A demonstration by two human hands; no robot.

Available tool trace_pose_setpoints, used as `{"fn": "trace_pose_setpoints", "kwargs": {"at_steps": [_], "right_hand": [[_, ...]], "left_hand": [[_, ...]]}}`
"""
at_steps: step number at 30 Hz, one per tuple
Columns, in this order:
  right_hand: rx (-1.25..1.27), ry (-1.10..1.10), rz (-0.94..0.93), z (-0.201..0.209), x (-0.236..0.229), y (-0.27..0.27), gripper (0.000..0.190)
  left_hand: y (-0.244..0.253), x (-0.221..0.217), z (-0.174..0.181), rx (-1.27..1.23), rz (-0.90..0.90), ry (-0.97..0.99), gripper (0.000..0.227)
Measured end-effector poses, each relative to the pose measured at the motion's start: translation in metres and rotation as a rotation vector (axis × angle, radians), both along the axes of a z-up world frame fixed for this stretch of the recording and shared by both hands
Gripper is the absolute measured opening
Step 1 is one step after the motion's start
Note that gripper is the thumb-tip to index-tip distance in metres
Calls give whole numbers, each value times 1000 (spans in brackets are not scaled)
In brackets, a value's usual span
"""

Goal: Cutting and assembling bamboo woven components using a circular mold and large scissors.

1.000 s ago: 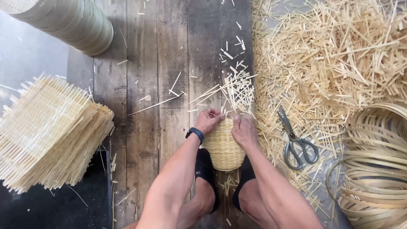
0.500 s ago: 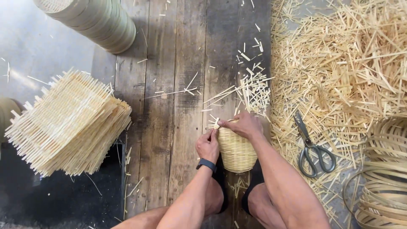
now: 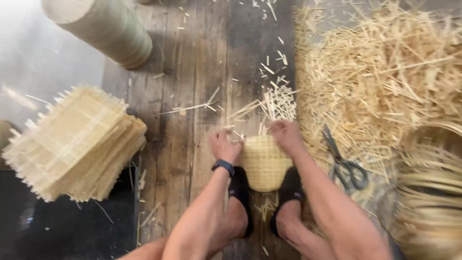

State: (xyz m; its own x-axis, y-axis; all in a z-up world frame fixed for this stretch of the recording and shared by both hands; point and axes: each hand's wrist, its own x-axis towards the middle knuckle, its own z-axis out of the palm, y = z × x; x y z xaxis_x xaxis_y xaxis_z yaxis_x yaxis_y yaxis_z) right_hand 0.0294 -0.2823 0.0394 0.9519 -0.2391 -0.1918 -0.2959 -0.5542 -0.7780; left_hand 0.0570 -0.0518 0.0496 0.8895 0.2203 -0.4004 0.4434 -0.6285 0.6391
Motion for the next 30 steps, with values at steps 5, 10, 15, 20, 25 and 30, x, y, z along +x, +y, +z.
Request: {"fn": "trace_pose_setpoints", "kwargs": {"at_steps": [5, 10, 15, 20, 25, 30], "right_hand": [[-451, 323, 57, 134, -69, -133, 50], [-729, 687, 126, 241, -151, -177, 45], [-244, 628, -97, 89, -220, -198, 44], [-432, 381, -109, -37, -240, -161, 54], [-291, 400, -283, -86, -227, -171, 71], [-293, 629, -163, -90, -224, -179, 65]], "left_hand": [[-37, 1, -30, -153, -666, -213, 83], [-57, -22, 87, -56, -839, -161, 64], [-37, -78, 68, 134, -1082, -654, 31], [23, -103, 12, 344, -1419, -619, 47], [0, -98, -3, 141, -775, -382, 58], [-88, -91, 24, 45, -282, -46, 93]]}}
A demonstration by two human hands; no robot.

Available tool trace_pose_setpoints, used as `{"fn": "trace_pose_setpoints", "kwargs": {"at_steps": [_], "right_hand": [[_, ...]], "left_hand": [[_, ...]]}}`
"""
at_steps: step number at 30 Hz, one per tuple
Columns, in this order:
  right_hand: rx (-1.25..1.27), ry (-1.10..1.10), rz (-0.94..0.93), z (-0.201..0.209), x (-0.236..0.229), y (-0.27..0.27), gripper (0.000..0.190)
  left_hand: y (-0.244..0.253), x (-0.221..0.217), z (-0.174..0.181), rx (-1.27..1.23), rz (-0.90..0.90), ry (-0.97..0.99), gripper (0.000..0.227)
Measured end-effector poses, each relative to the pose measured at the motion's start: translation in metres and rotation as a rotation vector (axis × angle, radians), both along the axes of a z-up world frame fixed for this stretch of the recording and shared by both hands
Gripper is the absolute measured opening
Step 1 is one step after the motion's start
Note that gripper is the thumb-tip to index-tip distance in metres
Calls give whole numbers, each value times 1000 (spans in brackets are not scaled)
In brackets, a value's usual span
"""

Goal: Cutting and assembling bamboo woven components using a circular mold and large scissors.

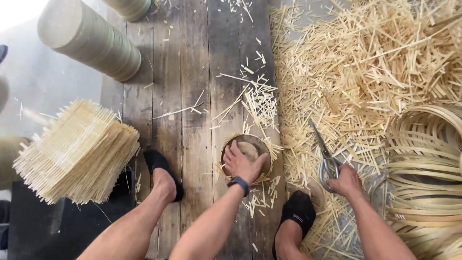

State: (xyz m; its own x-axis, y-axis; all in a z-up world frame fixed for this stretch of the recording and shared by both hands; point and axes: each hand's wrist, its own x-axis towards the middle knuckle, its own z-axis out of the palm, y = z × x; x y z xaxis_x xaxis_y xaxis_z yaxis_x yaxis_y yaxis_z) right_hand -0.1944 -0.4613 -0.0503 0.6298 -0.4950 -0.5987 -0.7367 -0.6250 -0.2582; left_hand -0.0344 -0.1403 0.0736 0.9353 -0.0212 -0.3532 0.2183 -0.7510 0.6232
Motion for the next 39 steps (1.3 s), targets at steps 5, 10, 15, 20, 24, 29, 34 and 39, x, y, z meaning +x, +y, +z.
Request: {"fn": "trace_pose_setpoints", "kwargs": {"at_steps": [5, 10, 15, 20, 24, 29, 34, 39], "right_hand": [[347, -220, -156, -20, -32, 1, 47], [101, -144, -43, 68, -21, 60, 59], [95, -286, 27, 114, 13, 91, 62], [-205, -325, 373, 121, 33, 111, 65], [-302, -242, 472, 128, 61, 126, 62], [-302, -220, 512, 57, 44, 93, 31], [-349, -373, 534, 74, 45, 76, 23], [-467, -587, 565, 108, 74, 100, 49]], "left_hand": [[-8, 2, 11, 407, 5, -59, 115], [20, 0, 24, 251, -426, -243, 110], [21, 22, 8, 274, -680, -365, 112], [14, -19, 22, 97, -440, -369, 125], [4, -40, -7, 53, -129, -261, 118], [12, -25, -15, 43, -243, -313, 114], [22, -29, -19, -3, -343, -287, 115], [28, -15, -8, -52, -512, -231, 116]]}}
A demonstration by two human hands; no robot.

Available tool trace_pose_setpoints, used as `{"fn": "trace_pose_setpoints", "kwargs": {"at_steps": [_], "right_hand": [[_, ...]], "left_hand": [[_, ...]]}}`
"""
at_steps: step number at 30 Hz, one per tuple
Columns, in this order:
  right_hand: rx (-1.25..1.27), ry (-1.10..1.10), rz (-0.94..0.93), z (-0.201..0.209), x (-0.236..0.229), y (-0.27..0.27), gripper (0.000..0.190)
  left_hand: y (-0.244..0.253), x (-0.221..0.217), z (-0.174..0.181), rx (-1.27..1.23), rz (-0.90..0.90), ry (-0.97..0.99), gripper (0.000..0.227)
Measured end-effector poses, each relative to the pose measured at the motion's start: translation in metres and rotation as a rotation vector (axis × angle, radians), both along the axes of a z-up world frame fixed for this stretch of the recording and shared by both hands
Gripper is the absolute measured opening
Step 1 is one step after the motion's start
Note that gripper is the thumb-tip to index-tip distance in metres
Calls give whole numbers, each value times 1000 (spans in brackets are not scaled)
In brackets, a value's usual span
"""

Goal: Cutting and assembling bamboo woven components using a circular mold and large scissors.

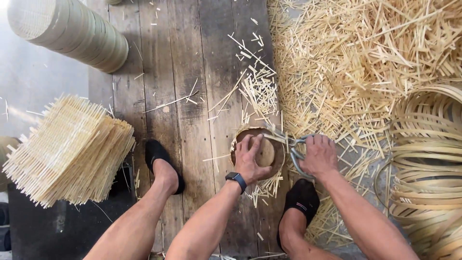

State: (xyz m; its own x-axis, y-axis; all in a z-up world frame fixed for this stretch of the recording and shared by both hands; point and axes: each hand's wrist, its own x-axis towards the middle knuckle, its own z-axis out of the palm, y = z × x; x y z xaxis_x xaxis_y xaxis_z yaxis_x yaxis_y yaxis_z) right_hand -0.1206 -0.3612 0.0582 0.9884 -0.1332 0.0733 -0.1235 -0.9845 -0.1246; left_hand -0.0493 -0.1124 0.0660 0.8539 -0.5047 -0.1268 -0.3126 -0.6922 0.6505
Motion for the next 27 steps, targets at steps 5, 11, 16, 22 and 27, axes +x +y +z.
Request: {"fn": "trace_pose_setpoints", "kwargs": {"at_steps": [5, 11, 16, 22, 27], "right_hand": [[6, 461, 3, -57, -28, -49, 23], [34, 147, 37, -7, 1, -7, 58], [34, 424, -40, -46, -10, -24, 26], [70, 334, -44, -24, -14, -29, 38], [22, 445, -70, 8, 10, 6, 54]], "left_hand": [[10, 20, 13, 34, -236, 78, 106], [6, 24, 16, 86, -290, 134, 112], [-5, 25, 27, 187, -378, 99, 113], [-18, -8, 4, 94, 209, 73, 114], [-8, -7, 0, 36, 171, -49, 106]]}}
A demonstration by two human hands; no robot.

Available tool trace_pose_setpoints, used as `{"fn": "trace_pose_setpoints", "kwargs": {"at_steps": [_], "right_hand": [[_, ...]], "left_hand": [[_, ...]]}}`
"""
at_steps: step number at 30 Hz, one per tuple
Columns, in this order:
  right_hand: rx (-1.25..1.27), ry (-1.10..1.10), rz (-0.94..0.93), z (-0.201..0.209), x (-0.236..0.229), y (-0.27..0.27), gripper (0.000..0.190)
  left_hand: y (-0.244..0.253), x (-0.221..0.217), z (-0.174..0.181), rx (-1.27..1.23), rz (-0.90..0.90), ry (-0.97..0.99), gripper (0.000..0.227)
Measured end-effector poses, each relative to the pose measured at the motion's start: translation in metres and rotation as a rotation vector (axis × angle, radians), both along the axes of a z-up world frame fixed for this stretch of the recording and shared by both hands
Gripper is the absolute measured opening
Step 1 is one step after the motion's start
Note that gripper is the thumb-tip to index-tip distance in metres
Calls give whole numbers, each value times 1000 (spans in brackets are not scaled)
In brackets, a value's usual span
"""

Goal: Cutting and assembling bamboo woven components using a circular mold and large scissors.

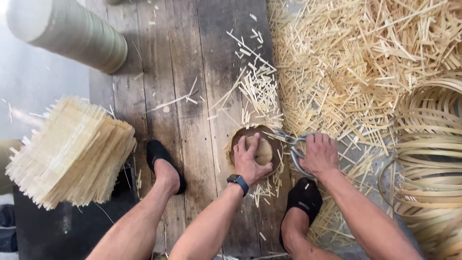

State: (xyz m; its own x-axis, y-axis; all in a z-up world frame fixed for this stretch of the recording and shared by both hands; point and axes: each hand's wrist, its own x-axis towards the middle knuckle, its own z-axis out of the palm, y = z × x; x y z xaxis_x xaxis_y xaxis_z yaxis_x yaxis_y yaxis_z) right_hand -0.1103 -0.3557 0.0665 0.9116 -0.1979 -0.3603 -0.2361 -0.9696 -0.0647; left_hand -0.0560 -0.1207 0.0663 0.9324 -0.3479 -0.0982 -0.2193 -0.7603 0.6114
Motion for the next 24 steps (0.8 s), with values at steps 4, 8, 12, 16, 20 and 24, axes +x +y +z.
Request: {"fn": "trace_pose_setpoints", "kwargs": {"at_steps": [4, 8, 12, 16, 20, 24], "right_hand": [[31, 105, -7, -50, -23, -21, 27], [70, -87, -13, -51, -33, -23, 32], [97, -275, 9, -19, -27, -1, 51], [66, -202, -90, -47, -45, -1, 41], [88, 45, -95, -68, -47, -25, 28], [86, -138, -8, -36, -23, -18, 39]], "left_hand": [[5, 3, 13, 7, -92, 102, 107], [-1, 1, 14, 58, -123, 98, 108], [-5, -2, 15, 58, -76, 126, 107], [-4, -6, 15, 76, -55, 145, 108], [-1, -4, 12, 58, -92, 128, 105], [1, -1, 9, 63, -98, 131, 105]]}}
